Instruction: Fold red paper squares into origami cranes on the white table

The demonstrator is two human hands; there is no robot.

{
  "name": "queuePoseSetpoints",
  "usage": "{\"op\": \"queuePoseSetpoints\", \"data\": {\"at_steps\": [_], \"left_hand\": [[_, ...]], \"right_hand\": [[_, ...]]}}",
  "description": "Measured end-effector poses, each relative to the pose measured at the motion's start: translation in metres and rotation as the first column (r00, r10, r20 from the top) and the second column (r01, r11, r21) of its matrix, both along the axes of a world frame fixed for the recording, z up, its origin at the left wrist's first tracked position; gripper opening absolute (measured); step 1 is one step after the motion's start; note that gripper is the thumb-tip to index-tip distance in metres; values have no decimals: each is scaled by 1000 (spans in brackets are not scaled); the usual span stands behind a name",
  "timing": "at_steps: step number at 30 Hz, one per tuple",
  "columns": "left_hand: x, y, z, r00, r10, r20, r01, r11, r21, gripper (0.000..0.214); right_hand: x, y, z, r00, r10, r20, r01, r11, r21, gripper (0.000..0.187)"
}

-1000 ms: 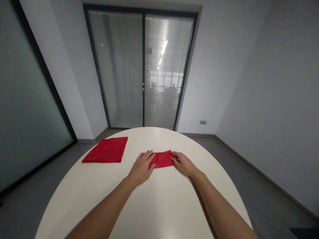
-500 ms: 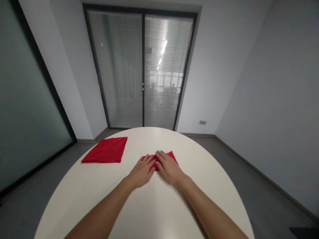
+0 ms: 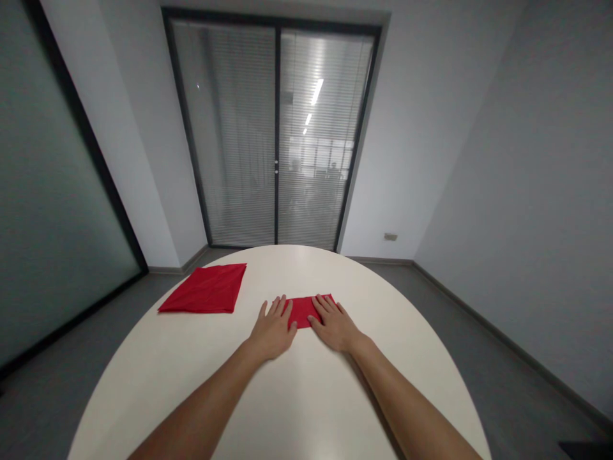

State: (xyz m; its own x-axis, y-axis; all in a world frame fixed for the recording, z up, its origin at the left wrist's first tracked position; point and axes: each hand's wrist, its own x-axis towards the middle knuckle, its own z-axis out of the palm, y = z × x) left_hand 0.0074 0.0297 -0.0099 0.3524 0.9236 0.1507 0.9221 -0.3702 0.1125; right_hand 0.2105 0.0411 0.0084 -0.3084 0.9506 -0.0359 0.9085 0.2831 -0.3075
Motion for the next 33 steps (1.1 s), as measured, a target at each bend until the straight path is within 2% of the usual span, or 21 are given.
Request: {"op": "queuePoseSetpoints", "data": {"at_steps": [5,7,8,10,12,13,15,20,28,33], "left_hand": [[3,1,-2,987,158,29,-159,986,57,58],[4,0,1,983,169,68,-176,978,110,58],[4,0,3,987,130,91,-142,981,134,59],[6,-1,7,990,-34,139,12,988,153,60],[7,-2,9,967,-175,187,156,981,113,55],[8,-3,9,958,-198,205,184,979,83,51],[10,-5,9,959,-178,221,173,984,40,48],[9,-5,8,979,-75,192,70,997,37,49],[5,-1,2,976,-32,217,21,998,53,51],[3,1,1,974,-16,226,3,998,57,50]], "right_hand": [[9,4,-1,999,-45,-6,45,999,24,69],[8,4,0,998,-56,-1,56,996,68,68],[7,3,1,998,-63,2,62,993,98,68],[4,2,2,997,-74,6,72,985,159,67],[3,1,3,997,-78,7,75,977,201,66],[2,1,3,997,-77,9,73,974,213,66],[2,0,4,997,-69,17,63,973,224,67],[8,-1,8,999,-14,34,7,984,180,70],[29,4,7,986,162,-44,-153,977,151,74],[34,6,4,980,195,-48,-189,976,109,73]]}}
